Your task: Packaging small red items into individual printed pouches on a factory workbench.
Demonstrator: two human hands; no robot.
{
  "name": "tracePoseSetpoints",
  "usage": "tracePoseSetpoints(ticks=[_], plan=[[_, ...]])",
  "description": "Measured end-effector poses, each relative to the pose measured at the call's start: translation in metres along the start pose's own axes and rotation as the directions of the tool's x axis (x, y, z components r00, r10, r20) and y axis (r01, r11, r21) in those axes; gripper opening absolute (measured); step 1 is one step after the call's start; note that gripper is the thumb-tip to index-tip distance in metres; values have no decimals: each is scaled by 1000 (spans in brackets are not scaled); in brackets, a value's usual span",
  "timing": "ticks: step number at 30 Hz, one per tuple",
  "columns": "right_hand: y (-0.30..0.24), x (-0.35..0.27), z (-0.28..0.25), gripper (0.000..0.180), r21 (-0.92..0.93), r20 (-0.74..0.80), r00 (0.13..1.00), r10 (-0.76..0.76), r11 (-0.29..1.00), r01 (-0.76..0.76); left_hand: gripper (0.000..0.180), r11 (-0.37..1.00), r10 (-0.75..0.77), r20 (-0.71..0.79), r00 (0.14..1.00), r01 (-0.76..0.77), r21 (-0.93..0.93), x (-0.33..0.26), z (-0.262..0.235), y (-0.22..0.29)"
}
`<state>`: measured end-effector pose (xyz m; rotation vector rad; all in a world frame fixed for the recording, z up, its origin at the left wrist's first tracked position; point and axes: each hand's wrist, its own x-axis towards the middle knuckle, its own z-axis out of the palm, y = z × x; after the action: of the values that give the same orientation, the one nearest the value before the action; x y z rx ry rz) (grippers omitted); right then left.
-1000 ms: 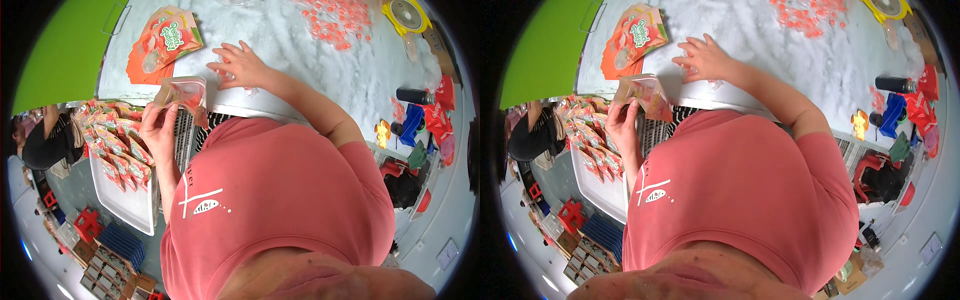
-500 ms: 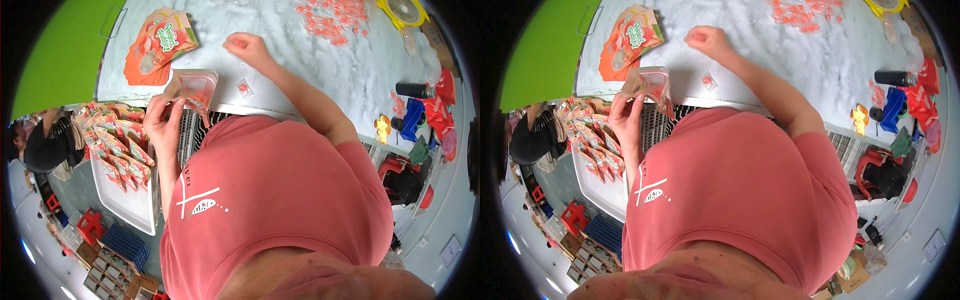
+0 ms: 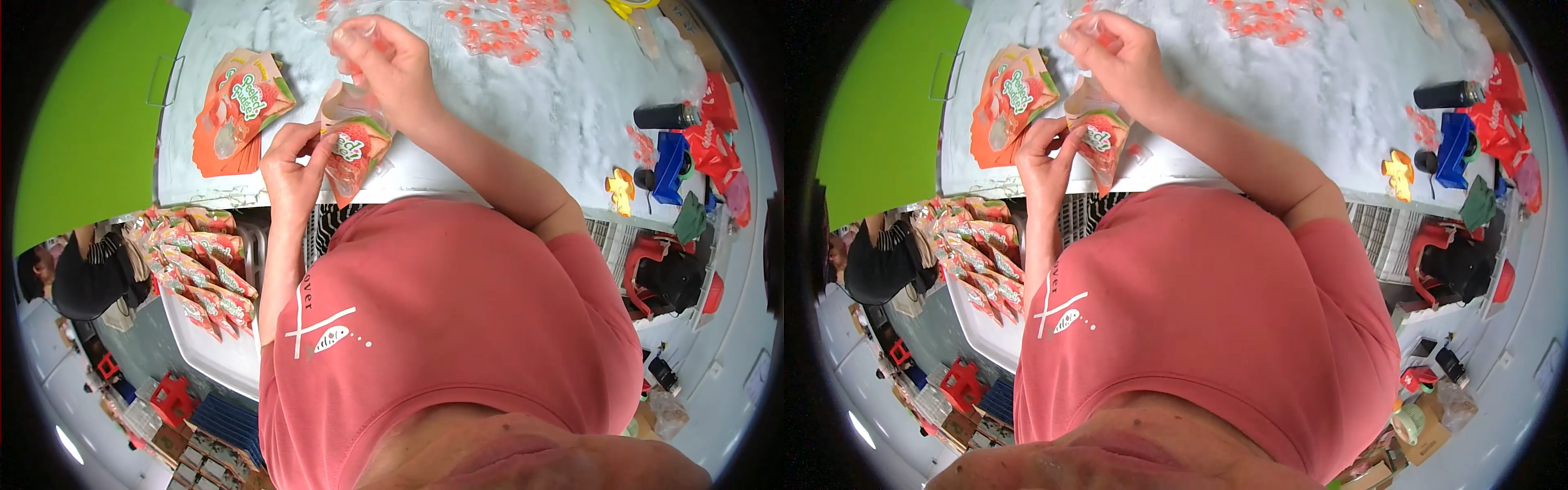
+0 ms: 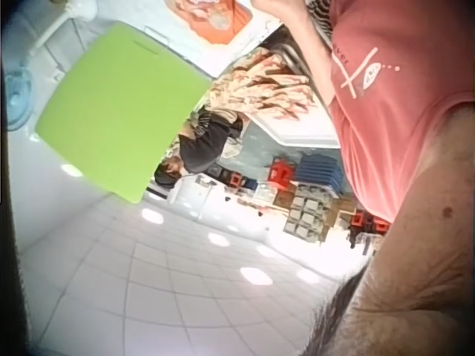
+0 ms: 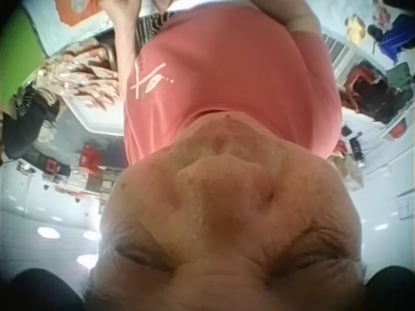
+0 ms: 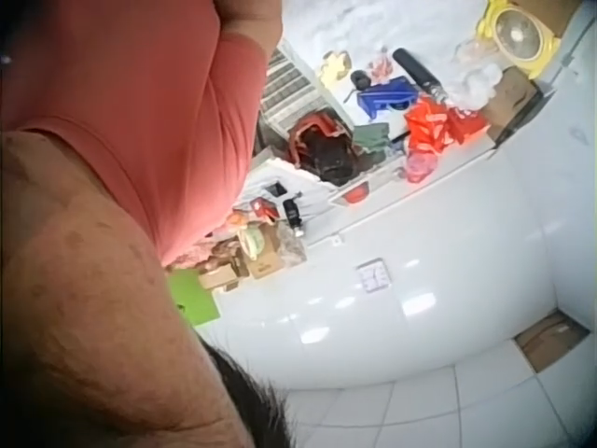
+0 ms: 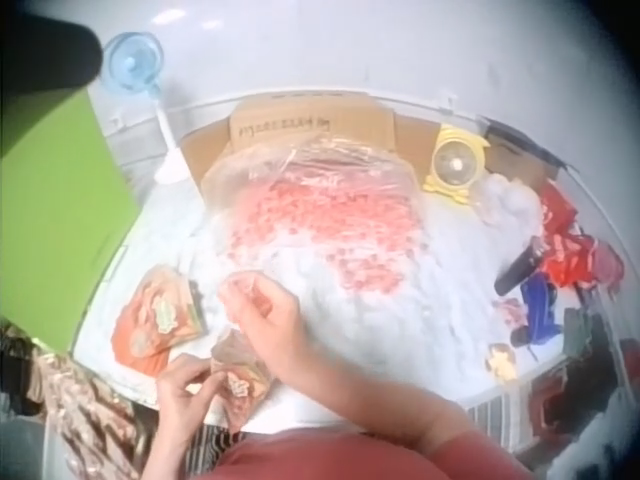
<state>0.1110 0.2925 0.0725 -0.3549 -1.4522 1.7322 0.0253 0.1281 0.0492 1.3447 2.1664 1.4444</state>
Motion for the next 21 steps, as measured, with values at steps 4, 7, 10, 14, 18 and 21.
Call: tracePoseSetpoints(ticks=[4,7,10,14,18,21], plan=[[10,-4,-14,22,-84,110,981,-159,982,169,15,999,-44,51,998,44,9,3,4,-1],[6,-11,-22,20,-154,145,986,-83,983,105,14,998,-67,50,997,67,-16,3,4,-6],[11,-17,-33,17,-226,238,958,-158,951,212,14,997,-62,61,996,64,-32,6,7,-6],[15,-21,-36,11,-381,242,932,-269,857,347,15,997,-55,65,996,58,-44,5,8,-7],[22,-22,-38,8,-371,144,968,-205,896,245,16,998,-47,54,997,48,-34,4,8,-6],[23,-19,-39,8,-295,134,986,-100,946,136,16,1000,-17,67,998,15,26,5,8,-4]])
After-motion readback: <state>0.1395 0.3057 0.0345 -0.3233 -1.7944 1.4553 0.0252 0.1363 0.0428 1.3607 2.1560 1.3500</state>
